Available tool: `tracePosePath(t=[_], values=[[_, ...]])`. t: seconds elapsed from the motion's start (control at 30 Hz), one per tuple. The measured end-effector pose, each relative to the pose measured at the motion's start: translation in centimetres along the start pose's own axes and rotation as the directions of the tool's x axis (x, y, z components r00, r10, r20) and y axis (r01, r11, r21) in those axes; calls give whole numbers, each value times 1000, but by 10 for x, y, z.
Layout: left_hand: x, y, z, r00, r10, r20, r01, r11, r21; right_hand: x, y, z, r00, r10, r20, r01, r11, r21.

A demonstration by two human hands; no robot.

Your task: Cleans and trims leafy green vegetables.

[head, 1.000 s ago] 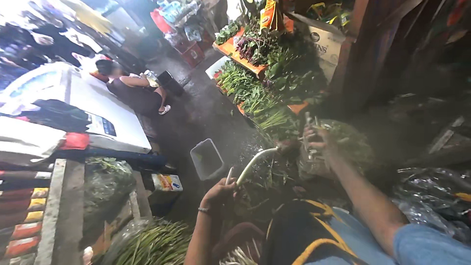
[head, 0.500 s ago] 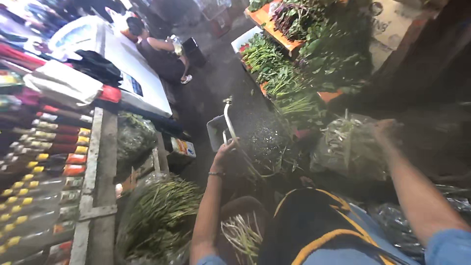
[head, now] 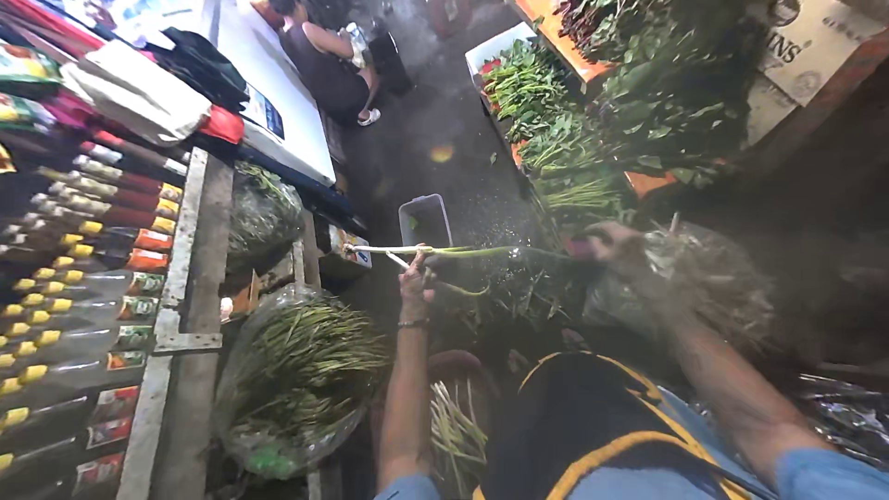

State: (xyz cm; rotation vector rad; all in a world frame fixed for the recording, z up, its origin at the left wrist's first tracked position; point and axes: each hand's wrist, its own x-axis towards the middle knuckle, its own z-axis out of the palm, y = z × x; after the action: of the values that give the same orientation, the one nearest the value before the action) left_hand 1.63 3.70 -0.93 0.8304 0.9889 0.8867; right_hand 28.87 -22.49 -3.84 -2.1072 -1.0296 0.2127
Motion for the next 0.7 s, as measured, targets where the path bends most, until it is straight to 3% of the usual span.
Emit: tracePosePath(t=[0.07,0.13,0.23,0.3,0.37,0.43,0.47,0.5,0.53,0.6,0.67,0.7], values=[[-10,-5,5,1000,18,-20,-20,997,-79,-5,-57,39,963,-223,152,196,964,178],[-23,-9,13,998,36,-50,-43,988,-146,-11,-93,94,869,-394,299,295,898,328],[-40,-9,19,994,56,-97,-78,969,-233,-13,-126,144,699,-443,561,303,894,329],[-44,-7,7,987,67,-148,-105,957,-270,-15,-132,156,637,-474,607,301,879,371],[-47,-2,-9,967,42,-252,-116,950,-290,-25,-126,159,627,-582,518,452,814,365],[-50,6,-25,937,20,-349,-135,942,-308,-36,-117,157,598,-779,190,749,627,213],[-53,10,-34,926,20,-378,-150,937,-316,-39,-115,155,559,-829,-6,826,557,91],[-56,13,-42,919,22,-394,-163,930,-329,-38,-115,154,543,-823,-164,832,554,-30],[-59,15,-50,917,26,-399,-176,922,-345,-33,-116,151,558,-790,-253,789,600,-133],[-64,17,-66,917,31,-397,-195,904,-380,-16,-114,145,662,-716,-222,690,698,-191],[-66,16,-84,917,42,-396,-219,884,-413,3,-109,141,780,-625,23,625,779,-47],[-64,15,-92,912,51,-406,-238,873,-425,13,-106,138,807,-550,216,543,834,96]])
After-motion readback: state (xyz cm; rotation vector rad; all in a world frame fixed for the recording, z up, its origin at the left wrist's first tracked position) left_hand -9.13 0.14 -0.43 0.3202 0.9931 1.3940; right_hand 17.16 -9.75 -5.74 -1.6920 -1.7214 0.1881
